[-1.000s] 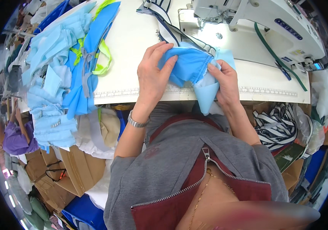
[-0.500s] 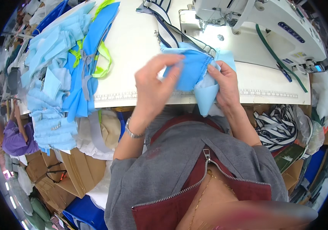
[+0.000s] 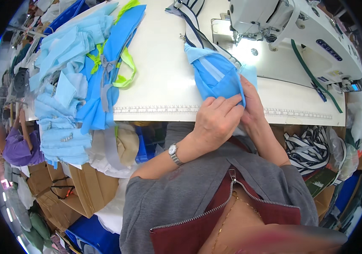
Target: Sewing pieces of light blue fabric and black straps using an industrial sewing machine to assemble a product.
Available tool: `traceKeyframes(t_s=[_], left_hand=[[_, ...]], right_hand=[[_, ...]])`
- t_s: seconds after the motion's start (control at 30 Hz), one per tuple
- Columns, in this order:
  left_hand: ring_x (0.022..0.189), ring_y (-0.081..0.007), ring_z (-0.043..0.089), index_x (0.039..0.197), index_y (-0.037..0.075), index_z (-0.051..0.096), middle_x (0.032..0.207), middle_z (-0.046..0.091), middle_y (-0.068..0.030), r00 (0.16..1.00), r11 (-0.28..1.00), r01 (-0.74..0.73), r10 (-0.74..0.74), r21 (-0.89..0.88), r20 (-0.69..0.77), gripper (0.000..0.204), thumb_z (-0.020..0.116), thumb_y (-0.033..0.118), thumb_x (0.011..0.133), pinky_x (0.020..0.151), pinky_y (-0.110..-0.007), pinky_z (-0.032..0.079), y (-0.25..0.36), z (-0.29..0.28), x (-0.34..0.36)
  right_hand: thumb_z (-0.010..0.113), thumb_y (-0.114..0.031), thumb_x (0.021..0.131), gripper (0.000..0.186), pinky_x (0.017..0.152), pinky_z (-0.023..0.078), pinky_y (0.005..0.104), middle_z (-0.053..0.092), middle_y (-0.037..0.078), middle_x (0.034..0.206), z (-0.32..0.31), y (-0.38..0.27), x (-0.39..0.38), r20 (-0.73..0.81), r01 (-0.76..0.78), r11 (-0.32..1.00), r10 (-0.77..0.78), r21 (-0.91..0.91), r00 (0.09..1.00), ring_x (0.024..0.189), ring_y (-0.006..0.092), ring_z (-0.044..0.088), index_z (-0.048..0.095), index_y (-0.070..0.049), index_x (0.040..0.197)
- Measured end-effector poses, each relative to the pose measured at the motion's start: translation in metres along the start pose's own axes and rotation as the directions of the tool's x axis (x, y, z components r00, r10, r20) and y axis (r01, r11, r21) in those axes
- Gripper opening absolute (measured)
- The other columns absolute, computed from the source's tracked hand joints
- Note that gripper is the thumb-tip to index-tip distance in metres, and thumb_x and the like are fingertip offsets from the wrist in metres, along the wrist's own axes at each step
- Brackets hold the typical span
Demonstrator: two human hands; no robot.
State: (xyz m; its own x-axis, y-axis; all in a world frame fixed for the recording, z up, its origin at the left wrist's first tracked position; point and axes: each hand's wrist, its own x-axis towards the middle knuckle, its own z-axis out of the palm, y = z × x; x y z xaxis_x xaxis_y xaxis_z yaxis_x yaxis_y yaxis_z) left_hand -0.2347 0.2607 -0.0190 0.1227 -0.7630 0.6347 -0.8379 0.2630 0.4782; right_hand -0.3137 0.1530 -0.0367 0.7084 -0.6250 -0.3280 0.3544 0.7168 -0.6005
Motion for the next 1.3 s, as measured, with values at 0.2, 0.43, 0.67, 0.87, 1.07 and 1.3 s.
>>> traceKeyframes(t_s=[0.2, 0.43, 0.67, 0.87, 1.07, 1.3], left_hand=[[0.073, -0.0231, 0.060, 0.087, 0.005, 0.062, 0.088, 0.065, -0.0080, 0.998, 0.999, 0.052, -0.052, 0.005, 0.026, 0.018, 0.066, 0.002, 0.069, 0.066, -0.034, 0.043, -0.016, -0.020, -0.008], [0.075, -0.0252, 0.058, 0.085, 0.006, 0.065, 0.083, 0.062, -0.0082, 0.972, 0.959, 0.215, -0.228, 0.185, 0.054, 0.021, 0.064, -0.001, 0.065, 0.071, -0.037, 0.043, -0.047, -0.070, -0.017], [0.100, -0.0279, 0.059, 0.102, 0.007, 0.066, 0.113, 0.061, -0.0109, 0.986, 0.991, -0.100, 0.088, 0.088, 0.138, 0.039, 0.065, -0.002, 0.064, 0.083, -0.037, 0.045, -0.047, -0.045, 0.054], [0.107, -0.0285, 0.057, 0.122, 0.016, 0.060, 0.134, 0.050, -0.0111, 0.852, 0.962, -0.114, -0.034, 0.249, 0.522, 0.050, 0.063, 0.000, 0.075, 0.094, -0.040, 0.043, -0.090, -0.016, 0.075], [0.113, -0.0271, 0.055, 0.112, 0.012, 0.064, 0.130, 0.053, -0.0093, 0.871, 0.970, -0.054, -0.069, 0.235, 0.486, 0.035, 0.065, 0.007, 0.077, 0.100, -0.046, 0.037, -0.112, -0.007, 0.096], [0.112, -0.0283, 0.054, 0.100, 0.011, 0.065, 0.115, 0.058, -0.0107, 0.922, 0.973, 0.069, -0.146, 0.218, 0.359, 0.026, 0.071, 0.020, 0.077, 0.098, -0.051, 0.036, -0.112, 0.015, 0.098]], right_hand=[[0.054, -0.013, 0.094, 0.027, 0.081, 0.052, 0.0290, 0.064, 0.009, 0.110, 0.003, -0.003, -0.011, 0.093, 0.028, 0.982, -0.011, -0.187, 0.996, 0.093, 0.0150, 0.064, 0.058, 0.000, 0.117], [0.068, -0.006, 0.077, 0.027, 0.083, 0.051, 0.0342, 0.066, 0.013, 0.108, -0.010, -0.057, -0.031, 0.527, 0.573, -0.031, -0.437, -0.819, 0.729, 0.099, 0.0270, 0.063, 0.068, -0.004, 0.104], [0.072, -0.019, 0.073, 0.047, 0.096, 0.043, 0.0393, 0.058, 0.009, 0.126, -0.042, -0.080, -0.013, 0.646, 0.541, -0.448, -0.114, -0.712, 0.755, 0.113, 0.0282, 0.055, 0.062, -0.010, 0.118], [0.075, -0.031, 0.071, 0.049, 0.098, 0.040, 0.0402, 0.057, 0.009, 0.126, -0.039, -0.095, -0.003, 0.715, 0.665, -0.497, 0.121, -0.557, 0.689, 0.114, 0.0256, 0.055, 0.062, -0.011, 0.114], [0.075, -0.032, 0.071, 0.047, 0.098, 0.039, 0.0394, 0.058, 0.007, 0.124, -0.040, -0.095, 0.022, 0.764, 0.723, -0.510, 0.180, -0.466, 0.620, 0.114, 0.0236, 0.055, 0.062, -0.012, 0.112], [0.074, -0.034, 0.073, 0.046, 0.099, 0.039, 0.0377, 0.057, 0.004, 0.125, -0.044, -0.092, 0.026, 0.754, 0.714, -0.491, 0.162, -0.498, 0.637, 0.115, 0.0217, 0.053, 0.062, -0.013, 0.113]])
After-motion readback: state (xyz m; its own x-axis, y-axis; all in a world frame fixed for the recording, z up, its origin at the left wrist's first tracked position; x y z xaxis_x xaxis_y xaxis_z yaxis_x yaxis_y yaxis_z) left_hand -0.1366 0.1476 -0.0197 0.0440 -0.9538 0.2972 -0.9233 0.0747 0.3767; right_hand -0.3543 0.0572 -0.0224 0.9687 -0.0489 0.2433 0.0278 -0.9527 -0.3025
